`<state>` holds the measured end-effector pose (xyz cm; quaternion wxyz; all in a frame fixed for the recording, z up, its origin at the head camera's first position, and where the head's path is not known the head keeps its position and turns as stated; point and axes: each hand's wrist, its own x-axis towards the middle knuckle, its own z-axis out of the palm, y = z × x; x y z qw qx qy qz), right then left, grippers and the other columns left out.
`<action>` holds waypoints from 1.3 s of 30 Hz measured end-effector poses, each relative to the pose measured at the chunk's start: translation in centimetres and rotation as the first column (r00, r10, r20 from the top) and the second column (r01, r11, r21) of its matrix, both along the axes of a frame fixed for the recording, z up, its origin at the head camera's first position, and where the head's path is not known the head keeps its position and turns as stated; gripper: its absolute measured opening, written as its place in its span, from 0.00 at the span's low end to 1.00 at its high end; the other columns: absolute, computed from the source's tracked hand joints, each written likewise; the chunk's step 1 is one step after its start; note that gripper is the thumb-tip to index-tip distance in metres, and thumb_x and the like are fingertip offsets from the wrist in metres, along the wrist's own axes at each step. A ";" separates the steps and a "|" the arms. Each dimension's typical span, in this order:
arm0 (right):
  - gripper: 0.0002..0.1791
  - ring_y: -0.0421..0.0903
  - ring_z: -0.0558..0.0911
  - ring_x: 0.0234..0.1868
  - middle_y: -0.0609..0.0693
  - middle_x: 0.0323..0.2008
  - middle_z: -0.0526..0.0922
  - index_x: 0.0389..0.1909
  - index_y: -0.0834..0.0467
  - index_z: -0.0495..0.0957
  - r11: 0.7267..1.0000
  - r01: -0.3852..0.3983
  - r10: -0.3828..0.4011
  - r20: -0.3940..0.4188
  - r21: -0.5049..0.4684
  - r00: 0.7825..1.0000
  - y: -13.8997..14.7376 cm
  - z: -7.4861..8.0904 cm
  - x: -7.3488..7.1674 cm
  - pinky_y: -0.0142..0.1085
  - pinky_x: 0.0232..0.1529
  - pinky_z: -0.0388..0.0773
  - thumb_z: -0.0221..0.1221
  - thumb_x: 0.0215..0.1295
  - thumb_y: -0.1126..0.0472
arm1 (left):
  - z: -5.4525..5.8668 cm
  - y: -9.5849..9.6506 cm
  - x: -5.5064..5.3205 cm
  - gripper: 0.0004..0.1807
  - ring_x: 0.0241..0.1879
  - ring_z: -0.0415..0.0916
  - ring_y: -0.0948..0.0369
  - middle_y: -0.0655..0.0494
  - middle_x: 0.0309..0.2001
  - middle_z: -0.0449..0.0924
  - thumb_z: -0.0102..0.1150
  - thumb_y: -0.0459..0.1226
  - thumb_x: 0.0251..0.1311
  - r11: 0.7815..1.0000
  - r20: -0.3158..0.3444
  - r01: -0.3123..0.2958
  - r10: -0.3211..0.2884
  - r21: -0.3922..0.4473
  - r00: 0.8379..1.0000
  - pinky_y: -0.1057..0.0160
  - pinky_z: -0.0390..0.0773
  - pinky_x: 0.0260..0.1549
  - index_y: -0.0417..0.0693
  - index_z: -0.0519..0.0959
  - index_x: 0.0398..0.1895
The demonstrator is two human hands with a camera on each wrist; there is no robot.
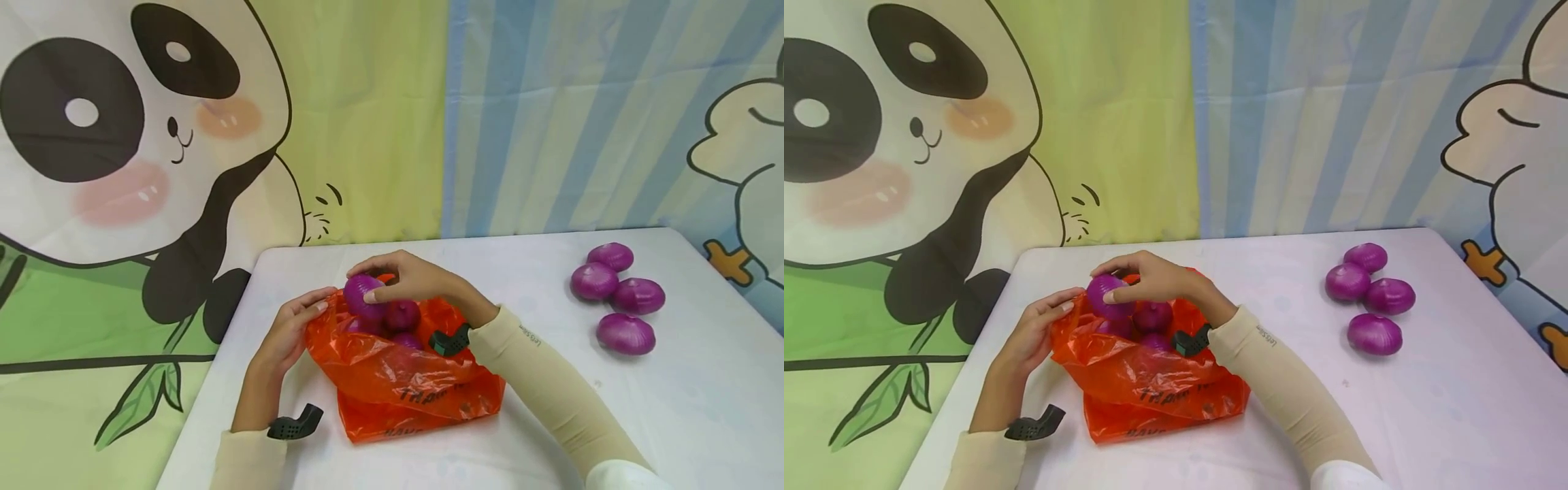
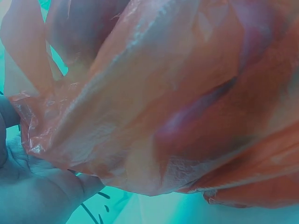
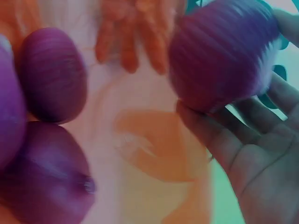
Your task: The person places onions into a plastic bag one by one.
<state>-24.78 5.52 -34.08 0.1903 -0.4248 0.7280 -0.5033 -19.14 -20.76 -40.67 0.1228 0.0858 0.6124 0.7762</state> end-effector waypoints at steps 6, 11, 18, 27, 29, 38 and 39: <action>0.26 0.39 0.75 0.57 0.42 0.59 0.76 0.63 0.51 0.74 0.985 -0.079 0.081 -0.002 0.150 0.997 -0.7 -1.4 0.1 0.37 0.56 0.75 0.63 0.65 0.53 | 0.0 0.1 -0.3 0.23 0.52 0.78 0.58 0.54 0.53 0.79 0.47 0.32 0.72 1.000 -0.008 0.014 -0.014 -0.001 1.000 0.60 0.77 0.51 0.31 0.65 0.67; 0.27 0.39 0.75 0.57 0.42 0.60 0.74 0.64 0.49 0.74 0.972 -0.085 0.084 0.011 0.219 0.996 -0.8 -2.4 0.4 0.35 0.56 0.74 0.64 0.64 0.52 | -0.1 0.3 -0.2 0.22 0.53 0.77 0.57 0.53 0.54 0.78 0.49 0.34 0.72 1.000 -0.003 0.006 -0.006 -0.021 1.000 0.59 0.77 0.52 0.33 0.66 0.66; 0.27 0.47 0.76 0.55 0.45 0.59 0.74 0.65 0.50 0.73 0.975 -0.091 0.097 -0.022 0.202 0.995 -0.2 -3.0 0.3 0.38 0.54 0.77 0.63 0.65 0.53 | -0.4 0.3 -0.2 0.22 0.52 0.78 0.56 0.52 0.54 0.78 0.50 0.35 0.72 1.000 0.013 0.002 -0.002 -0.018 1.000 0.58 0.77 0.51 0.35 0.67 0.65; 0.25 0.54 0.72 0.63 0.48 0.62 0.75 0.64 0.56 0.73 0.991 -0.085 0.097 -0.116 0.106 0.989 0.1 -2.9 0.9 0.49 0.62 0.69 0.61 0.67 0.55 | -0.3 -0.3 0.1 0.19 0.50 0.79 0.57 0.54 0.52 0.80 0.48 0.33 0.72 1.000 0.035 -0.014 0.014 -0.019 0.999 0.58 0.78 0.49 0.38 0.71 0.63; 0.25 0.54 0.72 0.63 0.50 0.61 0.75 0.64 0.58 0.73 0.993 -0.088 0.096 -0.106 0.077 0.990 0.4 -2.9 0.9 0.50 0.63 0.68 0.60 0.67 0.57 | -0.3 -0.3 0.1 0.18 0.50 0.79 0.57 0.54 0.52 0.80 0.47 0.32 0.72 1.000 0.029 -0.010 0.010 -0.010 1.000 0.58 0.78 0.49 0.39 0.72 0.62; 0.24 0.57 0.72 0.63 0.61 0.60 0.75 0.63 0.64 0.72 0.996 -0.082 0.083 -0.055 0.019 0.995 2.2 -2.6 0.9 0.54 0.63 0.66 0.59 0.68 0.62 | -0.3 -0.2 -0.1 0.17 0.50 0.79 0.58 0.54 0.52 0.80 0.51 0.33 0.71 1.000 0.009 -0.006 0.005 0.024 1.000 0.60 0.78 0.50 0.41 0.75 0.60; 0.24 0.57 0.72 0.63 0.61 0.60 0.75 0.63 0.65 0.71 0.997 -0.080 0.081 -0.047 0.013 0.996 2.4 -2.7 0.9 0.55 0.64 0.65 0.59 0.68 0.63 | -0.3 -0.2 -0.1 0.17 0.51 0.79 0.58 0.54 0.52 0.80 0.51 0.33 0.71 1.000 0.012 -0.005 0.004 0.024 1.000 0.59 0.78 0.50 0.41 0.75 0.60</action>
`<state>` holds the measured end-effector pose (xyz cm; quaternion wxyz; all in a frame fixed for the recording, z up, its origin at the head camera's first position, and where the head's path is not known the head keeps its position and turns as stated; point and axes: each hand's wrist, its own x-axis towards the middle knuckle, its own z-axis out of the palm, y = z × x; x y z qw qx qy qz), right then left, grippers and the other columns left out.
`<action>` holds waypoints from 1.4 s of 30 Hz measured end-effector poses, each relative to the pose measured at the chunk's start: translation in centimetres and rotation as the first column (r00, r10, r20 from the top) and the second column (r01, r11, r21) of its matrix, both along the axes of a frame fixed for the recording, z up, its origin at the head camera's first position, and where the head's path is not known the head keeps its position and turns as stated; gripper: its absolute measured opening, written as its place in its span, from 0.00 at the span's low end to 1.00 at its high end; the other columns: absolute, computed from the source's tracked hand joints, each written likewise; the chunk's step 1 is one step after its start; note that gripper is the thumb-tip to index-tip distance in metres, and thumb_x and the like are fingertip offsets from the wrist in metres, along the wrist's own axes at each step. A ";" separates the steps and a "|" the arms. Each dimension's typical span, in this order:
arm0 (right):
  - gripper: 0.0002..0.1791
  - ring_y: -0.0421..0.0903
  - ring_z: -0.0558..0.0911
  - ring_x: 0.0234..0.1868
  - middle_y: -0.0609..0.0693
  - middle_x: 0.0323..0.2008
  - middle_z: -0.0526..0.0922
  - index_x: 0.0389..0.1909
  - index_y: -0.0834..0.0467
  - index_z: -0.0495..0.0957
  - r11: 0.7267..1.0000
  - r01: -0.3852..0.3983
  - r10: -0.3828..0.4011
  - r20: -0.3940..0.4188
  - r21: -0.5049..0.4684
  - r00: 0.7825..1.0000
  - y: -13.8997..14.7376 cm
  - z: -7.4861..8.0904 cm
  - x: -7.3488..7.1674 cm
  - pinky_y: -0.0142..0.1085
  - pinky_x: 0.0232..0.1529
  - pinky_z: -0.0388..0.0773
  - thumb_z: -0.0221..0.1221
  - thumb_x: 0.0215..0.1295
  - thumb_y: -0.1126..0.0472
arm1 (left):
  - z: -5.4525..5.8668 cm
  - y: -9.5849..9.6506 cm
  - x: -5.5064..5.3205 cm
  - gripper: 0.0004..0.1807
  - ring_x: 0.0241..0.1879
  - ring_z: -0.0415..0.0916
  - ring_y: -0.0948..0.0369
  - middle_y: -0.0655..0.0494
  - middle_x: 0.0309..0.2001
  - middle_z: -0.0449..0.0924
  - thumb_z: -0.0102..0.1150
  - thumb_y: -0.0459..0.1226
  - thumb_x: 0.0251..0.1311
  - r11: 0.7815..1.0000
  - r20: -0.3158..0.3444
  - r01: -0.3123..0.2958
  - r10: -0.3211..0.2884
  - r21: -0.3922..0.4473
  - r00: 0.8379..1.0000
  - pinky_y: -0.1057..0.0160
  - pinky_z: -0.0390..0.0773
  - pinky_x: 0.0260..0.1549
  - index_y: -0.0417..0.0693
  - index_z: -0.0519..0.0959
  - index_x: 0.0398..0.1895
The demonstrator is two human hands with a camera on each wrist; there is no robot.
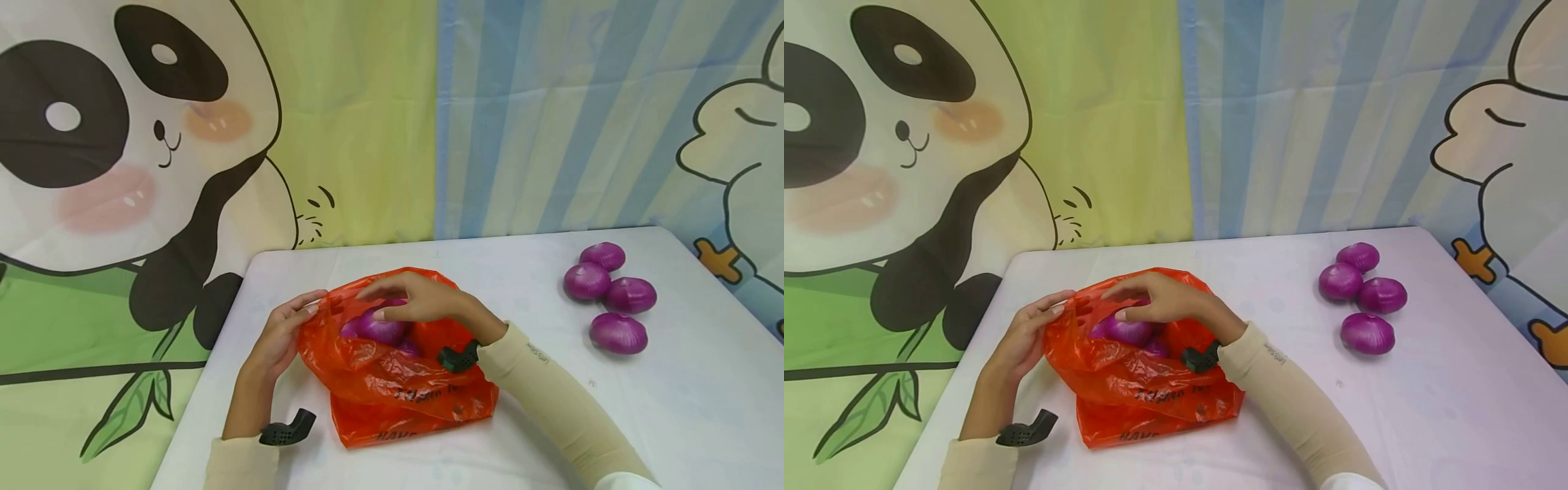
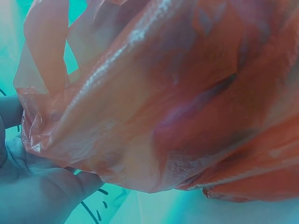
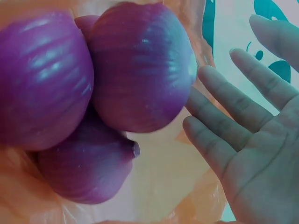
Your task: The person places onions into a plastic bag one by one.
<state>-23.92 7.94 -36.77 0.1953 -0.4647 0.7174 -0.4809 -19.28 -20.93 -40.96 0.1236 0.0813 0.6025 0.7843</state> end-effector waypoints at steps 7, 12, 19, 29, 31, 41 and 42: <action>0.23 0.55 0.74 0.61 0.61 0.58 0.76 0.62 0.64 0.73 0.998 0.063 -0.063 0.009 -0.024 0.998 1.3 -0.3 0.1 0.52 0.64 0.66 0.59 0.67 0.65 | -0.1 0.0 0.0 0.17 0.51 0.79 0.57 0.53 0.52 0.80 0.50 0.33 0.71 1.000 0.012 -0.001 0.001 -0.002 1.000 0.59 0.77 0.50 0.40 0.73 0.61; 0.21 0.55 0.75 0.60 0.61 0.57 0.77 0.61 0.65 0.73 0.994 0.091 -0.090 0.025 -0.057 0.996 2.2 -0.2 0.4 0.51 0.63 0.68 0.58 0.67 0.68 | -0.1 0.0 -0.1 0.17 0.51 0.79 0.57 0.53 0.51 0.81 0.50 0.33 0.71 1.000 0.004 0.005 -0.005 0.014 1.000 0.59 0.77 0.50 0.40 0.74 0.60; 0.19 0.54 0.75 0.61 0.61 0.57 0.77 0.60 0.63 0.75 0.989 0.119 -0.115 0.055 -0.086 0.992 3.8 -0.3 0.7 0.45 0.63 0.68 0.57 0.70 0.66 | -0.1 0.0 -0.3 0.16 0.48 0.80 0.57 0.53 0.50 0.81 0.49 0.32 0.72 0.999 -0.005 0.019 -0.019 0.042 1.000 0.60 0.79 0.48 0.41 0.75 0.59; 0.19 0.56 0.74 0.61 0.58 0.57 0.78 0.60 0.63 0.75 0.976 0.202 -0.198 0.054 -0.078 0.979 7.2 -0.9 1.2 0.48 0.63 0.68 0.56 0.70 0.64 | 0.3 0.2 -0.7 0.16 0.50 0.79 0.56 0.52 0.50 0.81 0.49 0.32 0.71 0.999 0.003 0.020 -0.020 0.030 1.000 0.59 0.78 0.49 0.41 0.75 0.60; 0.19 0.55 0.75 0.61 0.57 0.57 0.78 0.60 0.62 0.75 0.970 0.233 -0.229 0.060 -0.063 0.972 7.9 -0.9 1.3 0.46 0.63 0.69 0.57 0.70 0.64 | 0.2 0.1 -0.7 0.16 0.49 0.79 0.56 0.52 0.50 0.81 0.49 0.32 0.71 0.999 0.010 0.020 -0.021 0.039 1.000 0.59 0.78 0.49 0.42 0.75 0.59; 0.20 0.52 0.76 0.60 0.57 0.58 0.78 0.61 0.61 0.74 0.952 0.306 -0.306 0.039 0.008 0.951 11.1 -0.8 2.7 0.39 0.57 0.75 0.57 0.69 0.64 | -0.4 0.0 -0.4 0.16 0.50 0.79 0.57 0.52 0.51 0.80 0.48 0.31 0.72 0.998 0.010 0.028 -0.028 0.048 1.000 0.59 0.78 0.49 0.41 0.75 0.60; 0.20 0.52 0.76 0.60 0.56 0.58 0.78 0.61 0.61 0.74 0.952 0.306 -0.307 0.029 0.020 0.951 11.3 -0.7 2.8 0.40 0.58 0.74 0.57 0.69 0.64 | -0.5 0.0 -0.4 0.16 0.49 0.80 0.57 0.52 0.50 0.81 0.48 0.31 0.72 0.998 0.010 0.028 -0.029 0.047 1.000 0.59 0.78 0.49 0.41 0.74 0.60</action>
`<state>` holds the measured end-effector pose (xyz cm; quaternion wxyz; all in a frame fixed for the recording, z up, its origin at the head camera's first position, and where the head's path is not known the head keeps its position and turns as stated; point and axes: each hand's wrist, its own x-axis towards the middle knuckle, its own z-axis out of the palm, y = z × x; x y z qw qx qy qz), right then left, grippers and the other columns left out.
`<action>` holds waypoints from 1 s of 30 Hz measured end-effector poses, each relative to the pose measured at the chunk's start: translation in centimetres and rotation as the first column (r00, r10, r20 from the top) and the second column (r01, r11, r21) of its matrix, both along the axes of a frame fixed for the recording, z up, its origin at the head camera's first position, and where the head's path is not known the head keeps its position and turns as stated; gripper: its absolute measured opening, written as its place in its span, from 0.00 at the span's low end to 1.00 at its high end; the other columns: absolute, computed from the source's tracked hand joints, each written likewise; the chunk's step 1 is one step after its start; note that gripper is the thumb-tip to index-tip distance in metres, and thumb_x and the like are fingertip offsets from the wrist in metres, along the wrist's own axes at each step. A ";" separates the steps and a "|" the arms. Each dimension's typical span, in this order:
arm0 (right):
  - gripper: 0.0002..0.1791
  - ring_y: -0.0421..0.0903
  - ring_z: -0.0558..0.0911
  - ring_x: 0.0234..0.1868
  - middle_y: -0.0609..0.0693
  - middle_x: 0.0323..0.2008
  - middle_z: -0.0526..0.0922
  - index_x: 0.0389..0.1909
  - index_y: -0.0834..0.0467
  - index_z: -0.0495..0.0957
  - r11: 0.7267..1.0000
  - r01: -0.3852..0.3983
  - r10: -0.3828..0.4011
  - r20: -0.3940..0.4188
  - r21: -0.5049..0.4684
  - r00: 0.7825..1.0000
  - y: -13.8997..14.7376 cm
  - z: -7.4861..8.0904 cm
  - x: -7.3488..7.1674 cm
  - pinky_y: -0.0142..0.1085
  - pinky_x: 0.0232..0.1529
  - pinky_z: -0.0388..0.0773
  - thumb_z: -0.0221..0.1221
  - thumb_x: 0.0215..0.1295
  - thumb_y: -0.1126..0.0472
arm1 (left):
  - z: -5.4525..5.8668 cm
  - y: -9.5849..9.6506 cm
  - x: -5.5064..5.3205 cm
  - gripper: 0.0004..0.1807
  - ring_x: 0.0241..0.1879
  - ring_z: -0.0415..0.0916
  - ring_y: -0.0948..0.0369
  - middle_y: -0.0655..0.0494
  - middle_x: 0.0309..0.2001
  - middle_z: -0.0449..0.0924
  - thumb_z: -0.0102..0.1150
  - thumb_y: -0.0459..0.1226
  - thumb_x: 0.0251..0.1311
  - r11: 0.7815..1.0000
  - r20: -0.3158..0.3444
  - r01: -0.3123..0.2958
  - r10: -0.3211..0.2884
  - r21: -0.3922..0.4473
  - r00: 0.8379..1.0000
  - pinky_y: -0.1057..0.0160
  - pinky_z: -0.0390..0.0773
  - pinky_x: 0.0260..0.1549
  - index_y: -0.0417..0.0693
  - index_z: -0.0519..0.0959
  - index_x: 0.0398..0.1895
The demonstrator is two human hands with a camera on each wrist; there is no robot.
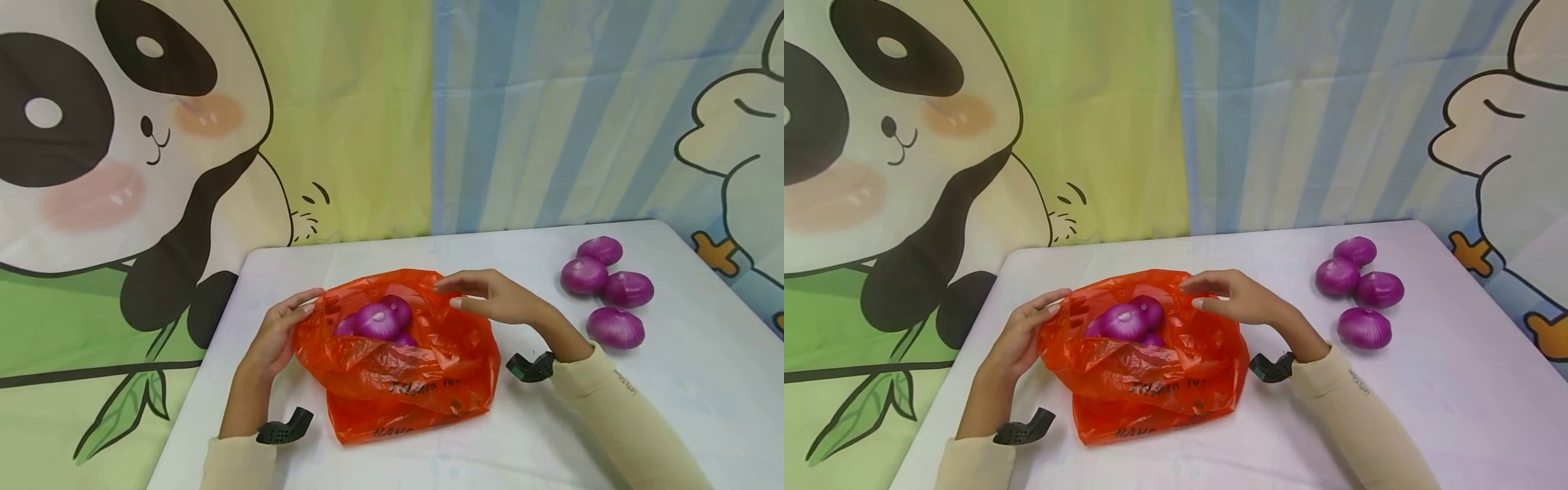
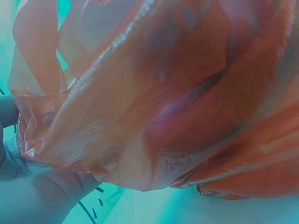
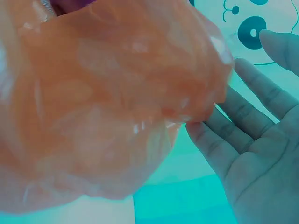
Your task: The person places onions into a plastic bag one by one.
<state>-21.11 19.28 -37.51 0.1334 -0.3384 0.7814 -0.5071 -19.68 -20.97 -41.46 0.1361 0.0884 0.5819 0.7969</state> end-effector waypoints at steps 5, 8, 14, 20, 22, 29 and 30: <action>0.19 0.51 0.77 0.58 0.55 0.57 0.79 0.60 0.60 0.75 1.000 0.026 -0.025 -0.064 0.016 0.998 1.5 0.2 0.7 0.49 0.60 0.71 0.57 0.69 0.64 | 0.0 -0.1 0.1 0.16 0.50 0.79 0.57 0.52 0.51 0.81 0.47 0.31 0.72 1.000 0.008 -0.006 0.006 0.002 1.000 0.58 0.78 0.49 0.41 0.74 0.60; 0.19 0.52 0.77 0.58 0.55 0.56 0.79 0.60 0.60 0.75 0.999 0.048 -0.049 -0.090 -0.005 0.995 2.6 0.4 1.1 0.49 0.60 0.71 0.57 0.69 0.66 | 0.0 -0.1 0.1 0.17 0.51 0.79 0.56 0.52 0.51 0.81 0.48 0.32 0.72 1.000 0.011 -0.009 0.009 0.002 1.000 0.58 0.77 0.50 0.41 0.74 0.61; 0.18 0.50 0.76 0.60 0.52 0.56 0.79 0.59 0.58 0.76 0.987 0.159 -0.153 -0.133 0.036 0.979 5.1 0.6 2.5 0.31 0.57 0.72 0.57 0.69 0.65 | -0.1 -0.1 0.1 0.17 0.51 0.79 0.55 0.51 0.52 0.80 0.48 0.32 0.72 1.000 0.006 -0.008 0.008 -0.002 1.000 0.58 0.77 0.50 0.40 0.73 0.61; 0.19 0.43 0.75 0.60 0.49 0.56 0.79 0.60 0.54 0.76 0.961 0.258 -0.241 -0.164 0.097 0.957 7.9 0.8 4.4 0.27 0.55 0.72 0.57 0.69 0.64 | 0.0 0.0 0.1 0.16 0.50 0.79 0.55 0.51 0.51 0.80 0.48 0.32 0.72 1.000 0.002 -0.005 0.005 0.006 1.000 0.58 0.78 0.49 0.40 0.74 0.60; 0.19 0.41 0.76 0.59 0.48 0.55 0.80 0.60 0.53 0.76 0.953 0.288 -0.268 -0.183 0.093 0.946 8.8 0.8 5.0 0.26 0.54 0.72 0.58 0.68 0.65 | 0.0 0.0 0.1 0.16 0.50 0.79 0.55 0.51 0.51 0.81 0.48 0.32 0.72 1.000 0.001 -0.006 0.006 0.009 1.000 0.58 0.78 0.49 0.41 0.74 0.60; 0.22 0.32 0.75 0.56 0.44 0.54 0.80 0.59 0.56 0.76 0.905 0.414 -0.377 -0.265 0.100 0.888 12.4 0.6 6.7 0.20 0.50 0.71 0.61 0.64 0.69 | 0.0 0.1 0.1 0.16 0.50 0.80 0.55 0.51 0.51 0.80 0.49 0.32 0.72 1.000 0.009 -0.015 0.015 -0.007 1.000 0.58 0.78 0.49 0.41 0.74 0.60; 0.22 0.31 0.74 0.57 0.44 0.55 0.80 0.60 0.56 0.76 0.894 0.435 -0.396 -0.270 0.106 0.878 12.9 0.5 6.9 0.19 0.50 0.70 0.62 0.64 0.69 | 0.0 0.1 0.1 0.16 0.50 0.80 0.55 0.51 0.51 0.80 0.49 0.32 0.72 1.000 0.012 -0.017 0.017 -0.008 1.000 0.57 0.78 0.48 0.42 0.74 0.60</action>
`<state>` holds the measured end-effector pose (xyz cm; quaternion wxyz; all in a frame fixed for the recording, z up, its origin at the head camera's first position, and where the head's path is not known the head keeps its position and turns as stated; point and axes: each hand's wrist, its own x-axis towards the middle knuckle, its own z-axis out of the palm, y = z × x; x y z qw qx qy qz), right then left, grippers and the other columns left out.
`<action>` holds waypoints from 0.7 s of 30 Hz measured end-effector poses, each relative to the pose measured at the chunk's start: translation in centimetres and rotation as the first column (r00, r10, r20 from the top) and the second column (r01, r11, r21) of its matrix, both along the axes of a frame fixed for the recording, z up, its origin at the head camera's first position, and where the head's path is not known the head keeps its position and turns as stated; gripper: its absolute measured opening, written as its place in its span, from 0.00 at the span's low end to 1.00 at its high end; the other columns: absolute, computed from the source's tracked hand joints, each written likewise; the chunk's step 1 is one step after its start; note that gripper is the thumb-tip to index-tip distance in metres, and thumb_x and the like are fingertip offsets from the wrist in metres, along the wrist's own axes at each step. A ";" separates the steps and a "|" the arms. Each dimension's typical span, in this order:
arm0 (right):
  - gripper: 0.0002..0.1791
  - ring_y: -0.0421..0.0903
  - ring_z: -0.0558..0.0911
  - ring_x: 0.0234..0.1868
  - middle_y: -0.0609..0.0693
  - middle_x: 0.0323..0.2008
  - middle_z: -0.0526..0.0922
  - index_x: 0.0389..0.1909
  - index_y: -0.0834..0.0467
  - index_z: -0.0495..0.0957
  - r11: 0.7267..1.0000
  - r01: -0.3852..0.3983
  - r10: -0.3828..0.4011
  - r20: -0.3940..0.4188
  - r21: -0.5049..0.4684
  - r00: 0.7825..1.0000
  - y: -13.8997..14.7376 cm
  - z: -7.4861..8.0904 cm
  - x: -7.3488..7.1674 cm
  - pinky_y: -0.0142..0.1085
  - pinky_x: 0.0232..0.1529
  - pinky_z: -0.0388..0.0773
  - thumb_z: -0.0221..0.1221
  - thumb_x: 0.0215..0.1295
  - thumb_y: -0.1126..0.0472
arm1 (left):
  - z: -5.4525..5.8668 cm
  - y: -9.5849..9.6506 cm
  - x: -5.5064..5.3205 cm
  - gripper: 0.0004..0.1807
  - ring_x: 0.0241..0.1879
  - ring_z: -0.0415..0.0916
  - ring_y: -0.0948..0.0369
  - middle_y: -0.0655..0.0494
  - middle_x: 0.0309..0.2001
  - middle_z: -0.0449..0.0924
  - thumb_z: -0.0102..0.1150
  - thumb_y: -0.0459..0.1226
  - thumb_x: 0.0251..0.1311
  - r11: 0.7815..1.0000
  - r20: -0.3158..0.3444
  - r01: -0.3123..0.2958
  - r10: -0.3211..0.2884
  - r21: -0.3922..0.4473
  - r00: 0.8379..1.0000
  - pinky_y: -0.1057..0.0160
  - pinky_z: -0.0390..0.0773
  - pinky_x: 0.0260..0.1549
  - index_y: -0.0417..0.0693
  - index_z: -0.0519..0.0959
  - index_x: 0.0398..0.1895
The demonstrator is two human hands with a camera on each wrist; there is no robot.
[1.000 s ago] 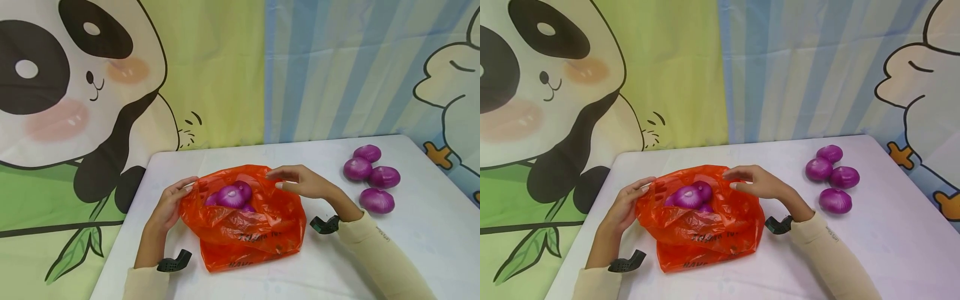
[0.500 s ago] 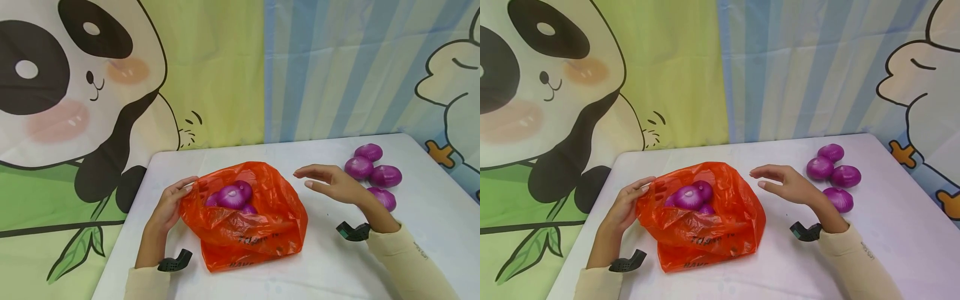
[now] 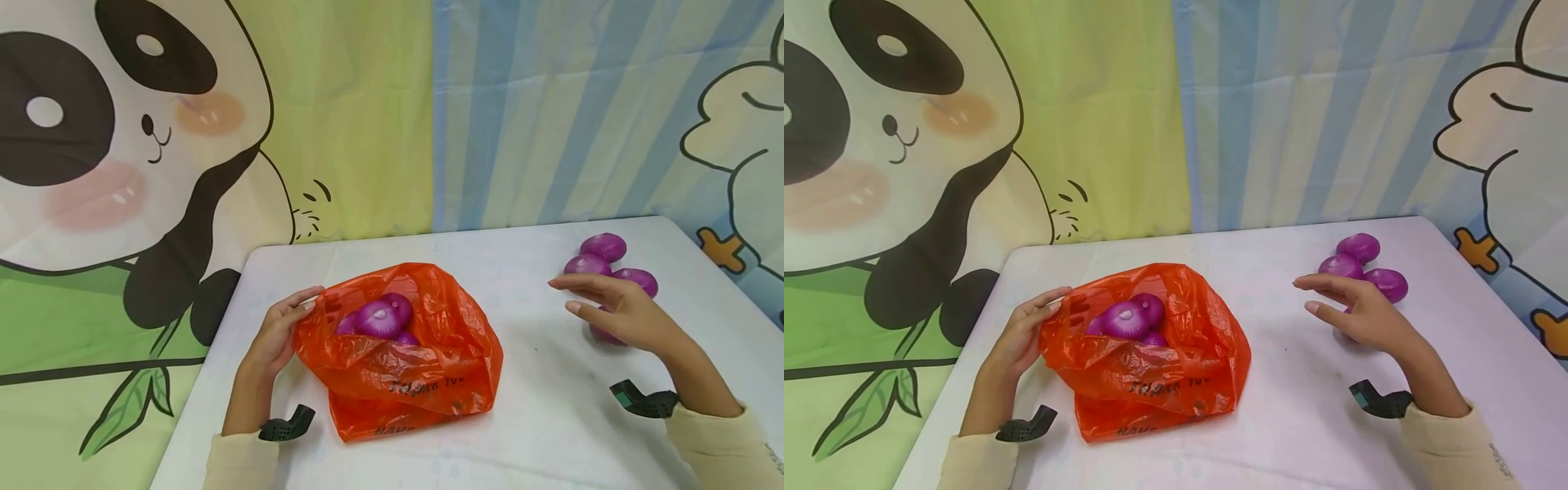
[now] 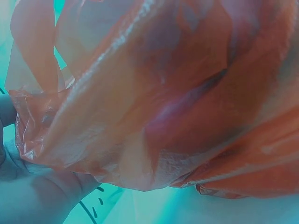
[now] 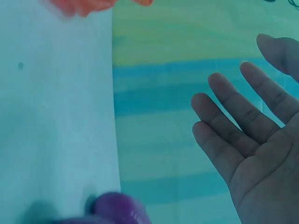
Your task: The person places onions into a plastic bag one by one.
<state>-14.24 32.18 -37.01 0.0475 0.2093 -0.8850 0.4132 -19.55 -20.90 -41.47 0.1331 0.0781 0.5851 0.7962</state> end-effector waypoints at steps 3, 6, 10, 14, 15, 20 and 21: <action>0.24 0.26 0.69 0.58 0.44 0.56 0.78 0.60 0.55 0.76 0.995 0.092 -0.092 0.001 0.031 0.996 1.5 -0.4 0.7 0.16 0.48 0.69 0.63 0.63 0.67 | 0.0 0.0 0.0 0.17 0.50 0.79 0.55 0.51 0.51 0.80 0.49 0.31 0.71 1.000 0.004 -0.005 0.005 -0.004 1.000 0.58 0.78 0.49 0.42 0.74 0.61; 0.25 0.21 0.65 0.57 0.39 0.56 0.75 0.60 0.53 0.76 0.980 0.186 -0.186 -0.008 0.064 0.982 3.0 -1.2 1.4 0.13 0.45 0.67 0.65 0.61 0.65 | 0.0 0.1 0.0 0.18 0.51 0.79 0.56 0.52 0.52 0.80 0.50 0.30 0.70 1.000 0.005 -0.001 0.001 -0.009 1.000 0.58 0.78 0.49 0.41 0.72 0.62; 0.27 0.17 0.62 0.55 0.28 0.56 0.70 0.63 0.54 0.74 0.961 0.262 -0.262 -0.013 0.086 0.965 5.0 -2.4 2.1 0.12 0.42 0.66 0.66 0.62 0.63 | 0.0 0.1 -0.1 0.21 0.52 0.78 0.56 0.52 0.53 0.79 0.51 0.29 0.70 1.000 -0.004 0.001 -0.001 -0.022 1.000 0.58 0.77 0.50 0.38 0.69 0.65; 0.28 0.24 0.58 0.65 0.44 0.66 0.68 0.66 0.56 0.71 0.938 0.332 -0.334 0.005 0.102 0.943 6.8 -3.2 2.7 0.12 0.41 0.65 0.64 0.64 0.60 | 0.0 0.2 -0.1 0.22 0.53 0.78 0.56 0.52 0.54 0.79 0.53 0.30 0.69 0.999 -0.006 -0.013 0.013 -0.050 1.000 0.57 0.77 0.50 0.36 0.67 0.65; 0.29 0.31 0.57 0.69 0.51 0.68 0.66 0.67 0.57 0.69 0.931 0.348 -0.352 0.016 0.111 0.936 7.1 -3.4 2.9 0.12 0.41 0.65 0.64 0.65 0.59 | 0.0 0.2 -0.1 0.23 0.53 0.78 0.55 0.52 0.54 0.79 0.54 0.30 0.68 0.998 -0.005 -0.016 0.016 -0.056 1.000 0.57 0.77 0.50 0.36 0.67 0.65; 0.34 0.67 0.55 0.70 0.70 0.67 0.61 0.69 0.60 0.65 0.908 0.393 -0.406 0.070 0.142 0.911 7.9 -4.4 3.4 0.13 0.44 0.61 0.63 0.66 0.55 | -0.1 0.3 -0.2 0.18 0.51 0.79 0.56 0.53 0.51 0.81 0.58 0.30 0.65 0.996 0.011 -0.046 0.047 -0.075 0.999 0.57 0.78 0.49 0.41 0.75 0.59; 0.34 0.61 0.56 0.72 0.71 0.67 0.61 0.69 0.61 0.65 0.910 0.390 -0.402 0.071 0.141 0.913 8.0 -4.6 3.6 0.12 0.45 0.60 0.63 0.65 0.55 | -0.2 0.3 -0.2 0.16 0.50 0.80 0.56 0.53 0.50 0.81 0.59 0.30 0.65 0.996 0.015 -0.050 0.052 -0.079 0.999 0.58 0.78 0.49 0.43 0.77 0.56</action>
